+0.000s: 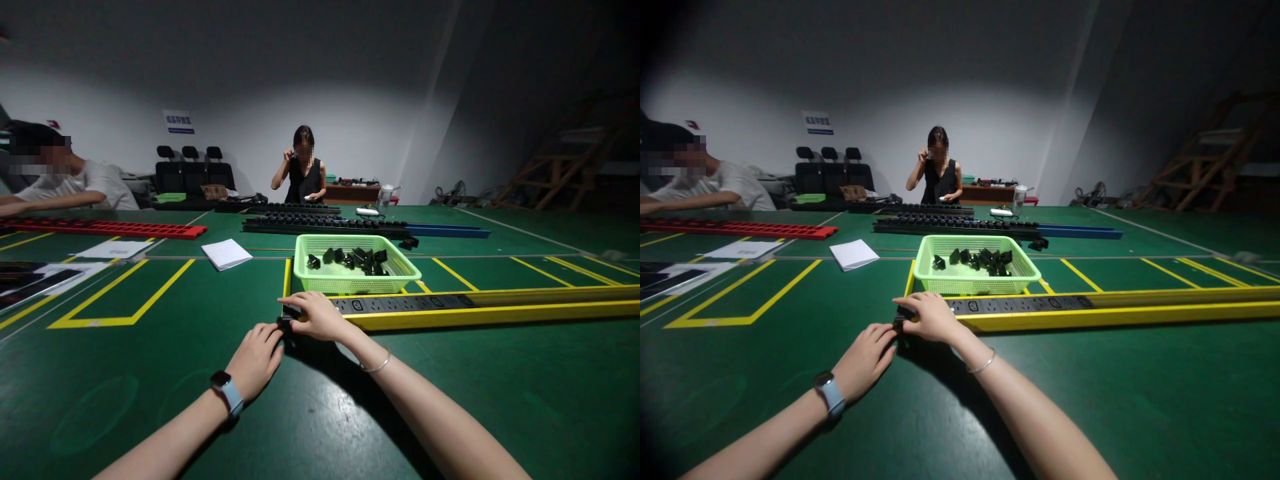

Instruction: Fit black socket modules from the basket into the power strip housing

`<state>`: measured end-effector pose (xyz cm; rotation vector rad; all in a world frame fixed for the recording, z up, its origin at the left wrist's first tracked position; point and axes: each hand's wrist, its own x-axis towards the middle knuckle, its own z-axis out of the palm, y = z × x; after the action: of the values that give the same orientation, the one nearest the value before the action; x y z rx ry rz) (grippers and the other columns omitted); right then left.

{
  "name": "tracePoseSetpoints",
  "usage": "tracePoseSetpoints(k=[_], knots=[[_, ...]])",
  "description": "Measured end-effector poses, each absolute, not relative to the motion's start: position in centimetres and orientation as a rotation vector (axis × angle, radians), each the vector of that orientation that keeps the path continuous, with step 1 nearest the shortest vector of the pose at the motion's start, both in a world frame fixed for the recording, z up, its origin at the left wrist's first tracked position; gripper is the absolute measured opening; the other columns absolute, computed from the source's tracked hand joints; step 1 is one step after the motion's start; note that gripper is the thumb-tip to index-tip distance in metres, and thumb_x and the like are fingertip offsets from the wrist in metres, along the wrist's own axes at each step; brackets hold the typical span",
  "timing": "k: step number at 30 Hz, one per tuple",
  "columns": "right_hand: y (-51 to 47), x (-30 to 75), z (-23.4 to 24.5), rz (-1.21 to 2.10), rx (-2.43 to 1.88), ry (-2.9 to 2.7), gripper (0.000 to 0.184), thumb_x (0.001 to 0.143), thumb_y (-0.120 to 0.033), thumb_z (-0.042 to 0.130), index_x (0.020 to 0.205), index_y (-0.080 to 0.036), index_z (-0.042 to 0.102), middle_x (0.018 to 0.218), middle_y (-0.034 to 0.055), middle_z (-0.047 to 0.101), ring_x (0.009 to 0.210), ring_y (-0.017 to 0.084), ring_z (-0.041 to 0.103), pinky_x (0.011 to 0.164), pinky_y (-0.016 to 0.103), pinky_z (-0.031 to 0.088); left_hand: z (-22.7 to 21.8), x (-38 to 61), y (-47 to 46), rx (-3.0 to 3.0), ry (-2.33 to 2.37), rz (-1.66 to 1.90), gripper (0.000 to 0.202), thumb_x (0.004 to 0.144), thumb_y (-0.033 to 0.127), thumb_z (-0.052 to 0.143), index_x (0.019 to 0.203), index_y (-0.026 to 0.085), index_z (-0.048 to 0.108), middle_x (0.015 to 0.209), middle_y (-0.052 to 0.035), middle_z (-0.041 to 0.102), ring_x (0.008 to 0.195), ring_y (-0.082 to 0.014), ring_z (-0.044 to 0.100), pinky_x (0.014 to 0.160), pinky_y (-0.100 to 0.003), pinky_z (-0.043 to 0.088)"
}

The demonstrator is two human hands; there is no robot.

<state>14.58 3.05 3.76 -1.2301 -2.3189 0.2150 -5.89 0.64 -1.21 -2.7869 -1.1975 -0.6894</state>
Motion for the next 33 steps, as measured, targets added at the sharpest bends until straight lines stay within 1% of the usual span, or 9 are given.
tracePoseSetpoints(k=[3,6,10,16,20,24,29,33], knots=[[3.01,14.54,3.74,0.19,-1.236,-2.339,0.044,0.08,-0.035,0.062,0.124,-0.035,0.058,0.123,0.0043,0.058,0.111,0.023,0.053,0.094,0.039,0.038,-1.17,-5.85,0.61,-2.783,-1.202,-0.695,0.026,0.092,0.023,0.045,0.113,0.016,0.058,0.115,-0.0097,0.061,0.107,-0.0249,0.051,0.091,-0.044,0.048],[2.91,14.44,3.78,0.178,-1.243,-2.326,0.037,0.08,-0.035,0.062,0.117,-0.034,0.063,0.119,0.0042,0.059,0.109,0.022,0.053,0.093,0.039,0.038,-1.2,-5.83,0.6,-2.783,-1.203,-0.69,0.026,0.092,0.023,0.045,0.113,0.016,0.058,0.116,-0.0099,0.061,0.107,-0.0248,0.051,0.091,-0.044,0.048],[2.75,14.33,3.82,0.163,-1.233,-2.308,0.033,0.078,-0.033,0.066,0.111,-0.031,0.064,0.111,0.0036,0.061,0.104,0.021,0.054,0.091,0.037,0.038,-1.25,-5.83,0.64,-2.785,-1.199,-0.688,0.028,0.092,0.023,0.045,0.115,0.015,0.058,0.116,-0.0103,0.061,0.107,-0.0245,0.051,0.092,-0.044,0.048],[2.89,14.29,3.41,0.122,-1.221,-2.302,0.031,0.077,-0.03,0.069,0.107,-0.028,0.062,0.107,0.0035,0.061,0.101,0.02,0.054,0.088,0.035,0.039,-1.32,-5.9,0.69,-2.794,-1.206,-0.669,0.03,0.092,0.023,0.046,0.118,0.014,0.057,0.118,-0.0106,0.06,0.109,-0.025,0.051,0.094,-0.045,0.047],[3.07,14.29,3.18,0.125,-1.241,-2.26,0.027,0.074,-0.029,0.072,0.097,-0.022,0.06,0.107,0.0044,0.059,0.1,0.02,0.055,0.087,0.034,0.04,-1.36,-5.97,0.73,-2.799,-1.188,-0.71,0.031,0.091,0.022,0.046,0.12,0.017,0.056,0.121,-0.0093,0.06,0.111,-0.0237,0.051,0.095,-0.044,0.048],[3.11,14.31,3.21,0.145,-1.244,-2.231,0.024,0.072,-0.028,0.073,0.089,-0.02,0.058,0.104,0.004,0.059,0.097,0.018,0.056,0.086,0.033,0.041,-1.34,-5.96,0.72,-2.796,-1.194,-0.707,0.031,0.091,0.022,0.046,0.12,0.017,0.057,0.121,-0.0093,0.06,0.111,-0.0237,0.052,0.094,-0.044,0.048],[3.02,14.24,3.3,0.161,-1.252,-2.191,0.017,0.076,-0.026,0.069,0.077,-0.019,0.054,0.103,0.0039,0.059,0.094,0.017,0.057,0.084,0.031,0.042,-1.29,-5.94,0.67,-2.803,-1.208,-0.668,0.032,0.092,0.023,0.045,0.12,0.015,0.057,0.121,-0.0107,0.06,0.112,-0.0244,0.051,0.095,-0.044,0.047],[3.03,14.09,3.23,0.152,-1.258,-2.163,0.016,0.08,-0.027,0.065,0.073,-0.019,0.053,0.102,0.0036,0.06,0.091,0.016,0.057,0.084,0.031,0.042,-1.27,-5.94,0.68,-2.798,-1.203,-0.658,0.031,0.092,0.023,0.045,0.12,0.015,0.057,0.122,-0.0106,0.059,0.111,-0.0244,0.051,0.095,-0.044,0.047]])
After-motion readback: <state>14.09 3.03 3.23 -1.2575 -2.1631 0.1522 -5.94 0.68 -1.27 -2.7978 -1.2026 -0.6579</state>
